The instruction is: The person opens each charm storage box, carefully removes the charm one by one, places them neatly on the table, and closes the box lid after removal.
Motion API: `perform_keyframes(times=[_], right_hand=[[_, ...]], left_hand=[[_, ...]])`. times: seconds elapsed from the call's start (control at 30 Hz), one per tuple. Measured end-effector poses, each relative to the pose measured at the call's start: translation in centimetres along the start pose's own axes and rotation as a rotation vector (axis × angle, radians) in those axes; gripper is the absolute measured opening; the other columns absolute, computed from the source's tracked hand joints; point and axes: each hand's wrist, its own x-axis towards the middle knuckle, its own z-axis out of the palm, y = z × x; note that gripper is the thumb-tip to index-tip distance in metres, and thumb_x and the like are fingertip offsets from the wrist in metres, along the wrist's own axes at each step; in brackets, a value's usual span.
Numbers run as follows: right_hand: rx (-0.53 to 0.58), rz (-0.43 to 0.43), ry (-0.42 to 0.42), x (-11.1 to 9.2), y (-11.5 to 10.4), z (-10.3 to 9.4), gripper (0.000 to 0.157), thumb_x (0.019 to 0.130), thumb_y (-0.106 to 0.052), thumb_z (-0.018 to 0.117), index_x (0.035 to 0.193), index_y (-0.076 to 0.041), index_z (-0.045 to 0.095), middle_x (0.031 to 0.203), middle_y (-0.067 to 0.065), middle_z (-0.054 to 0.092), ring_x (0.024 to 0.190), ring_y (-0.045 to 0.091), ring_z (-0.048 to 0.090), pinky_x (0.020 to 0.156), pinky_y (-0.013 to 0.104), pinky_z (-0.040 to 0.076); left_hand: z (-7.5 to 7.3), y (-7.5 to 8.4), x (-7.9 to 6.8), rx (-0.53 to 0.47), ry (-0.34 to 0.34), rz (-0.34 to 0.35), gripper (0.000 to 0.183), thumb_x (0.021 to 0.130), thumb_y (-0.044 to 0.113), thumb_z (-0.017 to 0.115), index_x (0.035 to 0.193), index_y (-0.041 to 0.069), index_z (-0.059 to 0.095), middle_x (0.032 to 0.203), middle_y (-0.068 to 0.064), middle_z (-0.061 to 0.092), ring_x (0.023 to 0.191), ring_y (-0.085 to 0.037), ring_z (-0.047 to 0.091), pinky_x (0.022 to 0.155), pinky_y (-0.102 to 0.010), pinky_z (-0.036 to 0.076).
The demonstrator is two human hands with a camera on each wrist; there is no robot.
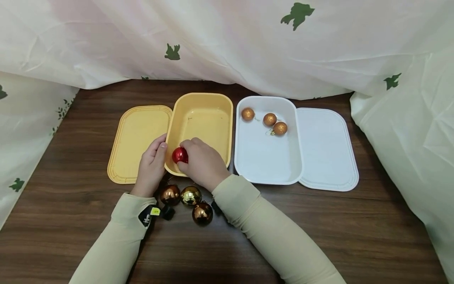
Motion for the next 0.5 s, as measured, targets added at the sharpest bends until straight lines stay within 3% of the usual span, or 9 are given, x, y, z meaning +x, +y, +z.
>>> perform_keyframes(times=[0.5], right_hand=[[0.149,-0.029,0.149,-1.7,-0.3,-1.0,0.049,0.087,-0.030,0.079,0.130,-0.011,0.065,0.120,0.002,0.064,0.098,0.016,0.062,0.087,0.033,0.054]], left_hand=[[0.1,0.1,-0.1,0.020,0.009,0.009,0.043,0.110,0.022,0.041,0.146,0.000,0.049,0.147,-0.014,0.052,0.137,-0.021,0.046,0.113,-0.041,0.039]])
